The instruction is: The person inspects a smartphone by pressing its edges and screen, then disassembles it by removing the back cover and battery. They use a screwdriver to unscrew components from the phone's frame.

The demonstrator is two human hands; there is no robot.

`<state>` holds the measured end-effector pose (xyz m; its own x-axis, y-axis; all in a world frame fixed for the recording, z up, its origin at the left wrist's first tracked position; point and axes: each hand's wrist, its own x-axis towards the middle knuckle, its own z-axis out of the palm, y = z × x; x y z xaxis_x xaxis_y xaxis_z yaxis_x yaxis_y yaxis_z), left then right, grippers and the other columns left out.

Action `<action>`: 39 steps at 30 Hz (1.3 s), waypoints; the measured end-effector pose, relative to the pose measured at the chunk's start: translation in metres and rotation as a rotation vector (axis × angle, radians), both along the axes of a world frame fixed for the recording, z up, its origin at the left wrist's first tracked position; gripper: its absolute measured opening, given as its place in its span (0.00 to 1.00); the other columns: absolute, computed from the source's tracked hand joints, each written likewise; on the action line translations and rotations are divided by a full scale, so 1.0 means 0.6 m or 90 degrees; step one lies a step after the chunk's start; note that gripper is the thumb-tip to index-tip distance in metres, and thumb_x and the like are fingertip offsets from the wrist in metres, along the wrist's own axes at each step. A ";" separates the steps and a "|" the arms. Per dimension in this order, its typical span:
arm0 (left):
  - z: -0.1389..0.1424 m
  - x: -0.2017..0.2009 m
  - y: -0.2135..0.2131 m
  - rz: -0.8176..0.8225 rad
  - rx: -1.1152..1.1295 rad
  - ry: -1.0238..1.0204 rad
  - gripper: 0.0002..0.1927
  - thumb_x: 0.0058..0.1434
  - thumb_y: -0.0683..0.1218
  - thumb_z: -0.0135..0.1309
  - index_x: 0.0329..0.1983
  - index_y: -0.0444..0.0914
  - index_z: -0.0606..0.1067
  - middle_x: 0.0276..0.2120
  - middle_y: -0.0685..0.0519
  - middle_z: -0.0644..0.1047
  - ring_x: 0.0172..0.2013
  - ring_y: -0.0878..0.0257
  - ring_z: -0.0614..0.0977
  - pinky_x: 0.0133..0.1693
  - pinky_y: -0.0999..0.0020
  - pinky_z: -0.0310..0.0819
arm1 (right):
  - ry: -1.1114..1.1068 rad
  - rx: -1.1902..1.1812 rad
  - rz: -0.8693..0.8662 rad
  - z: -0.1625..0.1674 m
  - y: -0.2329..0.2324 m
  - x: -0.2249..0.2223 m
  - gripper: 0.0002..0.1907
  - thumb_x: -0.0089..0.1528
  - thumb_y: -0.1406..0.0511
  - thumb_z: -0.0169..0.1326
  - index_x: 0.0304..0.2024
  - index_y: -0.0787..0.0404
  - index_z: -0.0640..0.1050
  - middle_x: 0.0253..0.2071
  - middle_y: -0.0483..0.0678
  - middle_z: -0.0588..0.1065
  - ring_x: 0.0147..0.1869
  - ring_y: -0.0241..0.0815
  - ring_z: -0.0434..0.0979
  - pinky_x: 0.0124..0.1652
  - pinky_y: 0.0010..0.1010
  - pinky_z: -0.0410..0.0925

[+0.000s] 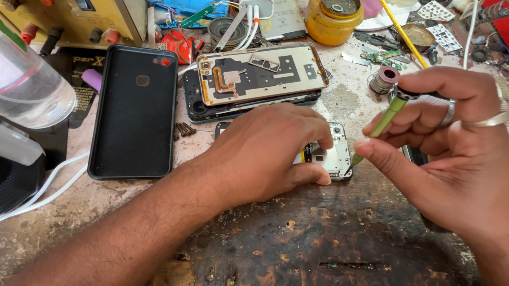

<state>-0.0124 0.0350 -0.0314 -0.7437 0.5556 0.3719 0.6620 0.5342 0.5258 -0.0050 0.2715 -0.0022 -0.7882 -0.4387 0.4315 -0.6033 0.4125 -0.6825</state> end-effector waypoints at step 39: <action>-0.014 -0.010 0.002 -0.023 0.055 0.005 0.05 0.59 0.43 0.60 0.36 0.38 0.83 0.43 0.52 0.82 0.45 0.50 0.82 0.46 0.54 0.75 | 0.183 0.055 -0.025 -0.026 -0.006 0.012 0.37 0.62 0.75 0.67 0.62 0.61 0.55 0.45 0.50 0.74 0.44 0.34 0.83 0.41 0.23 0.79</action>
